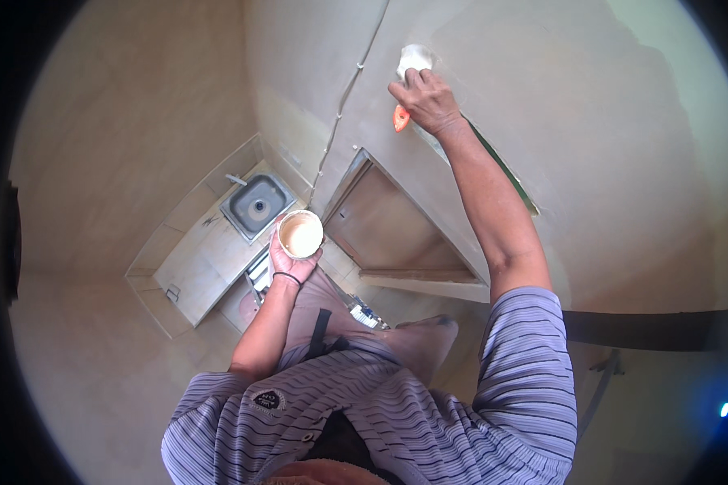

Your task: The person paints a ceiling area using a paintbrush and a small container of paint. They repeatedly dip the brush into the container and apply paint to the ceiling surface around a rectangular opening.

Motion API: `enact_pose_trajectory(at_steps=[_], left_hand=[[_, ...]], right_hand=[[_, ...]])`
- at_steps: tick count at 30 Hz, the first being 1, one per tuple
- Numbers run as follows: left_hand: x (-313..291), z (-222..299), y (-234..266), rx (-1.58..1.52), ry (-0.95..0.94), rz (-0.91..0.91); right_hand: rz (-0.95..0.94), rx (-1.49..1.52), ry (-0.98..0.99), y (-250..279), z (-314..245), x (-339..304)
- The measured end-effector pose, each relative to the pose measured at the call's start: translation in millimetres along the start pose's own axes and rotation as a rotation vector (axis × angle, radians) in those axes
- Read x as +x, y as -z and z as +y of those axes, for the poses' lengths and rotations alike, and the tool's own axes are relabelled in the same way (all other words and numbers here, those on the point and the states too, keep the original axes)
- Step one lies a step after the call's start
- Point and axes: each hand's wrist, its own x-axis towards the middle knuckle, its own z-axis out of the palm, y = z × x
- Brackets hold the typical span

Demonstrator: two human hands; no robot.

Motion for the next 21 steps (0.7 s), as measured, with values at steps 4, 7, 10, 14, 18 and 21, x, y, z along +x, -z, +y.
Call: enact_pose_trajectory(at_steps=[4,7,10,14,18,21], left_hand=[[3.7,1.5,1.9,-0.045,0.043,0.030],[2.9,-1.9,-0.8,-0.037,0.044,0.028],[4.9,-1.0,0.4,-0.028,0.048,0.015],[4.3,-0.9,0.7,0.001,0.023,0.013],[-0.7,-0.1,-2.8,0.003,0.005,-0.007],[8.7,-0.9,11.3,-0.050,0.075,0.042]], right_hand=[[-0.030,0.388,-0.105,-0.7,-3.8,-3.6],[0.069,0.438,-0.220,9.1,19.6,-7.7],[0.134,0.355,-0.253,33.7,48.5,3.1],[0.110,0.144,-0.335,71.2,73.4,17.4],[0.052,-0.119,-0.440,107.2,88.8,46.9],[0.118,-0.299,-0.252,131.8,79.8,75.3]])
